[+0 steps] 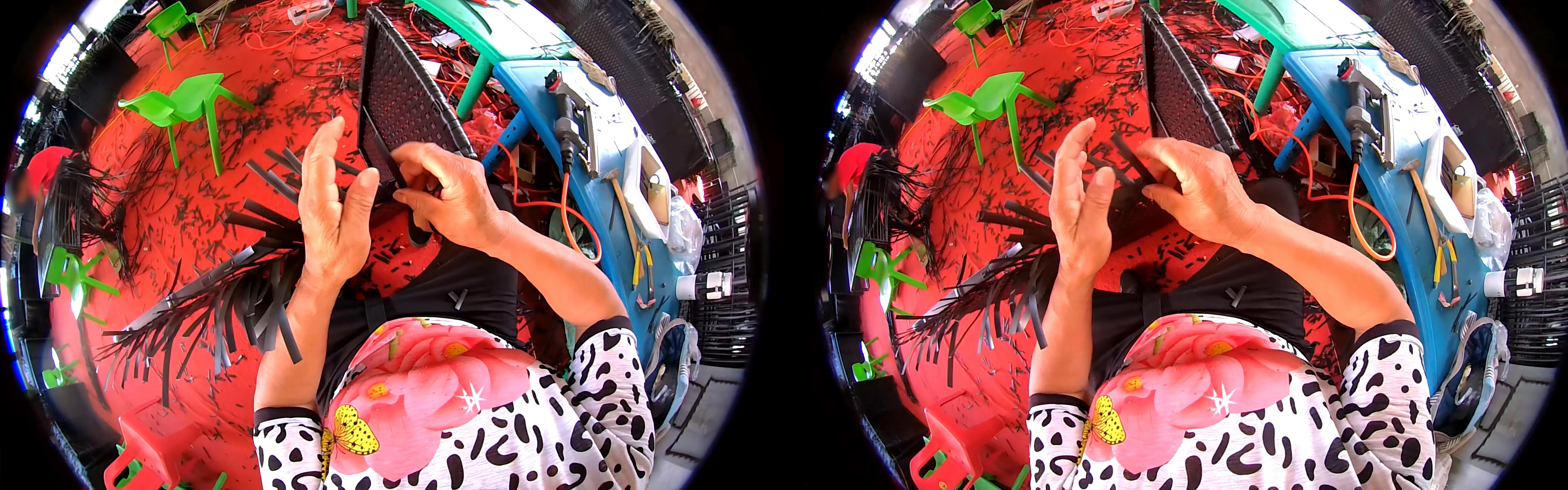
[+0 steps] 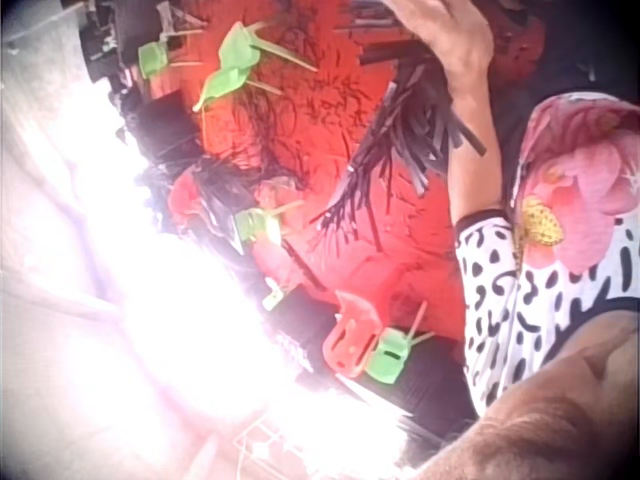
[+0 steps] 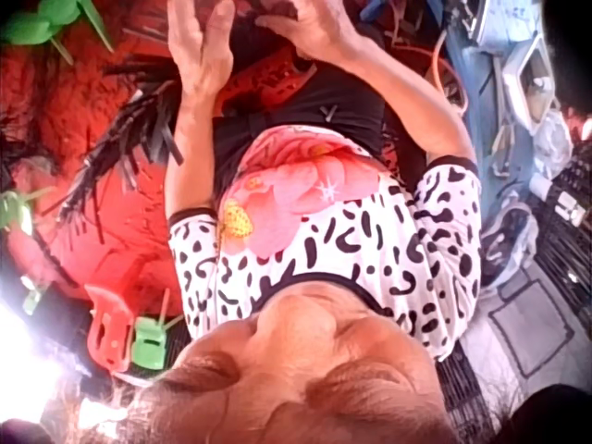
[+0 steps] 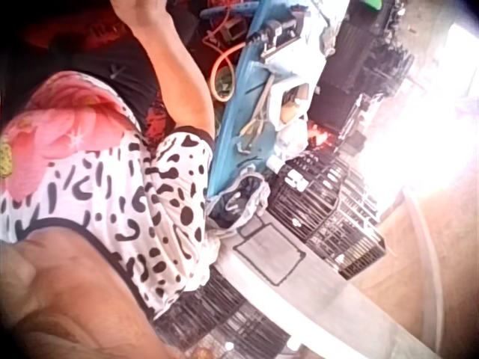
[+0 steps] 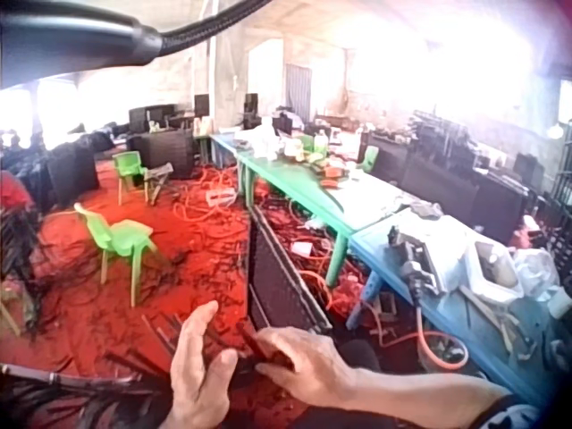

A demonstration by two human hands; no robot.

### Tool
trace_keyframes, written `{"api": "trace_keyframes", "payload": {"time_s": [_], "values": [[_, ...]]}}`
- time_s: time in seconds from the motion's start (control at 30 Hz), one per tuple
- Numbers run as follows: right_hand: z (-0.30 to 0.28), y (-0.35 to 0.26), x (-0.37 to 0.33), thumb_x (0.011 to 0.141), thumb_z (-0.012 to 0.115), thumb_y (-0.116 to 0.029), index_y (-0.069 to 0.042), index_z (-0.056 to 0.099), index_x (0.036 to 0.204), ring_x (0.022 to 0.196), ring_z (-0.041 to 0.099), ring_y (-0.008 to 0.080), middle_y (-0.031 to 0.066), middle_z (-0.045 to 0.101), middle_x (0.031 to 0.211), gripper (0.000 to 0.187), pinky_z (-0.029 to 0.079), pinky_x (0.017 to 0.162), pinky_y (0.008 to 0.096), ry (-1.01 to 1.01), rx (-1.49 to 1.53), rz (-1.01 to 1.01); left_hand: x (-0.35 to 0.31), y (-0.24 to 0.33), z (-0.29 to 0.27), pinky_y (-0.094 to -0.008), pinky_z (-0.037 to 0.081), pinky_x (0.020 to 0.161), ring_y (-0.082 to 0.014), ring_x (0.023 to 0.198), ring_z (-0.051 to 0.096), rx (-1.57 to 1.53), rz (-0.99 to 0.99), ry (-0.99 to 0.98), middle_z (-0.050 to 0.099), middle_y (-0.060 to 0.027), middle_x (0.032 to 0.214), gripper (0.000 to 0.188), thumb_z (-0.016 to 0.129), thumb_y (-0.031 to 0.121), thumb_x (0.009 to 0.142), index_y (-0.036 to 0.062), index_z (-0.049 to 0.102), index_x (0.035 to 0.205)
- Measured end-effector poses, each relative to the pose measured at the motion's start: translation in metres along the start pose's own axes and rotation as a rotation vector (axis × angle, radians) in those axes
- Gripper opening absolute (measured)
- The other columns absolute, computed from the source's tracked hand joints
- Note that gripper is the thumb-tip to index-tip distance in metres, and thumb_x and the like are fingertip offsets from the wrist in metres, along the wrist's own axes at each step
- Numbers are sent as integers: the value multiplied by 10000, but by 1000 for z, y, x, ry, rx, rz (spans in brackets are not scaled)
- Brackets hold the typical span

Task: The person assembles a black wicker chair by wrapping black plastic strips around the frame and securing them with a pneumatic nail gun. They repeatedly pick up the nail gun, fire it into the frame, and use pliers to trim excess strip material.

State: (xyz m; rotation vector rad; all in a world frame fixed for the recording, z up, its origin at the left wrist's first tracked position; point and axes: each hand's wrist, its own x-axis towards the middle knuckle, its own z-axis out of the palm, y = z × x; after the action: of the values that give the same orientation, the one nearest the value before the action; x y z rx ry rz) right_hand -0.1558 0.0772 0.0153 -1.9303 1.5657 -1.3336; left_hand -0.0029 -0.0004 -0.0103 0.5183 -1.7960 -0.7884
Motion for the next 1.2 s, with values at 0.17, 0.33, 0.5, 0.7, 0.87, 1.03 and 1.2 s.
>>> {"api": "trace_keyframes", "payload": {"time_s": [0.17, 0.33, 0.5, 0.7, 0.87, 1.03, 1.2], "values": [[-3, 5, -1, 795, 687, -37, -13, 545, 844, 642, 544, 188, 105, 554, 733, 153, 455, 611, 307, -7, 192, 171, 2, 8, 0, -381, 434, 895, -293, 957, 585, 584, 251, -223, 613, -112, 942, 199, 610, 147, 830, 45, 615, 1001], [3, 11, -4, 854, 664, -99, -8, 518, 831, 638, 444, 85, 26, 497, 682, 173, 418, 589, 265, 74, 303, 173, -3, 17, 1, -419, 444, 674, -301, 671, 565, 672, 164, -401, 545, -82, 689, 34, 594, 99, 840, 66, 587, 839], [4, -7, -8, 891, 620, -75, -4, 511, 816, 626, 470, 50, 4, 499, 681, 150, 407, 570, 241, 64, 448, 328, -1, 21, -6, -429, 436, 585, -304, 635, 559, 661, 242, -420, 531, -85, 682, 79, 632, 136, 817, 77, 582, 832], [1, -28, -11, 904, 583, -25, -10, 486, 751, 600, 522, 66, 7, 499, 670, 181, 420, 542, 234, 147, 517, 194, -8, 15, -3, -365, 467, 646, -234, 695, 594, 683, 180, -369, 553, -66, 729, 171, 643, 226, 812, 85, 611, 903], [-9, -37, 1, 875, 590, -57, -1, 482, 745, 538, 548, 104, 42, 519, 601, 178, 427, 499, 262, 81, 226, 91, -13, 15, -2, -374, 453, 623, -249, 684, 574, 702, 204, -336, 520, -68, 714, 165, 659, 200, 793, 71, 586, 866], [-6, -26, 45, 844, 585, -89, 33, 556, 746, 521, 598, 169, 92, 590, 567, 160, 458, 517, 312, -36, 144, 145, -13, 18, -2, -403, 445, 591, -281, 663, 559, 693, 242, -310, 518, -80, 710, 174, 679, 153, 770, 50, 572, 859], [3, 2, 81, 812, 657, -116, 26, 536, 680, 614, 605, 357, 196, 581, 617, 229, 471, 607, 408, -106, -161, 132, -11, 16, 0, -400, 460, 627, -287, 685, 571, 695, 221, -300, 555, -93, 760, 212, 684, 138, 762, 39, 589, 924]]}}
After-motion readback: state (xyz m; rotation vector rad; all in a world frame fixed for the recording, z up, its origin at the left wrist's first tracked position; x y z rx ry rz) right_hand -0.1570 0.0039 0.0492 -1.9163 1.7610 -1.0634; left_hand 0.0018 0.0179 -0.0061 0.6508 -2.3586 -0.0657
